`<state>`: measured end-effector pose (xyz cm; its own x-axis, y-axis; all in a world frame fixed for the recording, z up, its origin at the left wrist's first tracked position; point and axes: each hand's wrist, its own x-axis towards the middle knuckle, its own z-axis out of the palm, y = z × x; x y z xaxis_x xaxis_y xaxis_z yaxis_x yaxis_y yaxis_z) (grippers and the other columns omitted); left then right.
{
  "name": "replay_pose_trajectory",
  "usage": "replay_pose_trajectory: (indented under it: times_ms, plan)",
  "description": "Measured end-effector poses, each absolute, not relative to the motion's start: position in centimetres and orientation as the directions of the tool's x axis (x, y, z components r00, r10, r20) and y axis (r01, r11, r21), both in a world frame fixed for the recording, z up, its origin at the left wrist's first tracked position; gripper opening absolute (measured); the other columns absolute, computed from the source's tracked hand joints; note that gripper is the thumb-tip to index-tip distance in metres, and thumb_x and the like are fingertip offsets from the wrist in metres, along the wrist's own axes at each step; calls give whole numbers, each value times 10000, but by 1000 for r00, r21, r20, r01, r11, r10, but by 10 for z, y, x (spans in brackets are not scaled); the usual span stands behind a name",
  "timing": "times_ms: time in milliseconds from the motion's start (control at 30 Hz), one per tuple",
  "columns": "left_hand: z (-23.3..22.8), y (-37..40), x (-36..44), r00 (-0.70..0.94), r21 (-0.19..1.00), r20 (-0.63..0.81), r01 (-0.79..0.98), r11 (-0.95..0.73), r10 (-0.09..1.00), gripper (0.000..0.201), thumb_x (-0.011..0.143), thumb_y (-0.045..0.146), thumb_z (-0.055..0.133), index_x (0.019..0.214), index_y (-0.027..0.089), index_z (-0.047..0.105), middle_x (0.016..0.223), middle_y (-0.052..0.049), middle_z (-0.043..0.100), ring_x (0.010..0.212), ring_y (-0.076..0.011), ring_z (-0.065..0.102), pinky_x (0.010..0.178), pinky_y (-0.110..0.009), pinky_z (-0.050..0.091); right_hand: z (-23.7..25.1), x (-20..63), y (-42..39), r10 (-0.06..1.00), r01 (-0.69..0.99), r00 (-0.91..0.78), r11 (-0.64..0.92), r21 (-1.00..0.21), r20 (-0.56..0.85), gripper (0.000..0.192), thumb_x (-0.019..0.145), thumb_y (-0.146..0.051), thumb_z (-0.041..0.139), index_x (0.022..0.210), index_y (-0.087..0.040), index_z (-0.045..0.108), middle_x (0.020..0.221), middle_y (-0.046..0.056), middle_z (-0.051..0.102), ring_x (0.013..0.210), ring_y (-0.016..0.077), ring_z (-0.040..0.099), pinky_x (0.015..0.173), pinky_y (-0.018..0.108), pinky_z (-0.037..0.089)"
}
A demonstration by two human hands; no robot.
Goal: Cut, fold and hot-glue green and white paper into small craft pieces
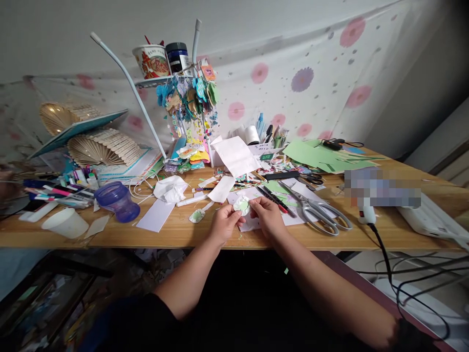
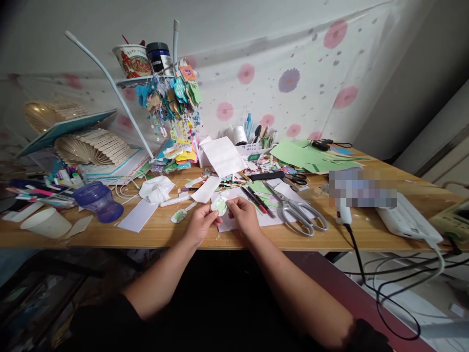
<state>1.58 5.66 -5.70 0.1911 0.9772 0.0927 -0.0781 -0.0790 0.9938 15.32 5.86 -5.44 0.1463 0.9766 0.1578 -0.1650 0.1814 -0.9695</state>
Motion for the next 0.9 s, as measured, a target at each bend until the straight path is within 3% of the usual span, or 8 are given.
replay_pose_trajectory:
  times_ms: [233, 333, 467, 567, 667, 767, 900]
  plan:
    - [-60, 59, 15, 152, 989, 135, 36, -142, 979, 186, 746, 308, 559, 631, 164, 527, 506, 38, 518, 456, -86, 462, 480, -205, 378, -57, 154, 57, 985, -171, 47, 174, -970, 169, 304, 728, -444, 644, 620, -169, 571, 513, -27, 526, 485, 106, 464, 495, 234, 351]
    - [-56, 57, 13, 217, 995, 92, -60, -80, 972, 220, 742, 369, 578, 686, 157, 555, 537, 21, 556, 479, -101, 503, 510, -223, 413, -59, 155, 57, 986, -167, 55, 164, -972, 157, 320, 702, -434, 682, 578, -169, 553, 477, -40, 499, 450, 87, 415, 456, 218, 299]
    - [-50, 54, 13, 259, 982, 90, -186, -42, 962, 339, 752, 491, 574, 776, 153, 566, 628, -18, 624, 538, -128, 568, 561, -251, 448, -58, 153, 56, 985, -293, 83, 167, -941, 150, 303, 691, -421, 703, 578, -173, 571, 473, -45, 497, 438, 81, 407, 449, 215, 312]
    - [-51, 53, 15, 274, 974, 152, -206, -97, 950, 310, 689, 415, 676, 816, 152, 573, 709, -19, 638, 602, -122, 574, 605, -244, 453, -56, 149, 53, 990, -394, 64, 137, -909, 122, 275, 687, -417, 712, 616, -176, 602, 507, -36, 529, 448, 88, 451, 465, 222, 364]
    - [-53, 52, 17, 205, 969, 201, -183, -164, 958, 201, 703, 322, 658, 743, 150, 562, 630, 16, 589, 561, -99, 528, 579, -227, 428, -53, 150, 48, 996, -450, 17, 88, -889, 90, 279, 691, -444, 701, 659, -177, 624, 556, -18, 560, 496, 114, 515, 501, 247, 434]
    - [-47, 49, 15, 192, 984, 156, -121, -134, 969, 146, 697, 257, 628, 646, 151, 541, 556, 32, 550, 502, -90, 490, 530, -220, 402, -48, 158, 45, 994, -401, 29, 106, -910, 103, 278, 674, -441, 714, 676, -174, 635, 610, -14, 569, 532, 109, 523, 498, 235, 456]
    - [-34, 43, 14, 181, 981, 166, -134, -143, 969, 162, 684, 232, 652, 601, 147, 541, 524, 38, 541, 487, -77, 474, 513, -203, 379, -39, 165, 40, 992, -322, 28, 125, -939, 123, 240, 620, -346, 772, 628, -167, 611, 533, -42, 547, 443, 75, 481, 440, 200, 416]
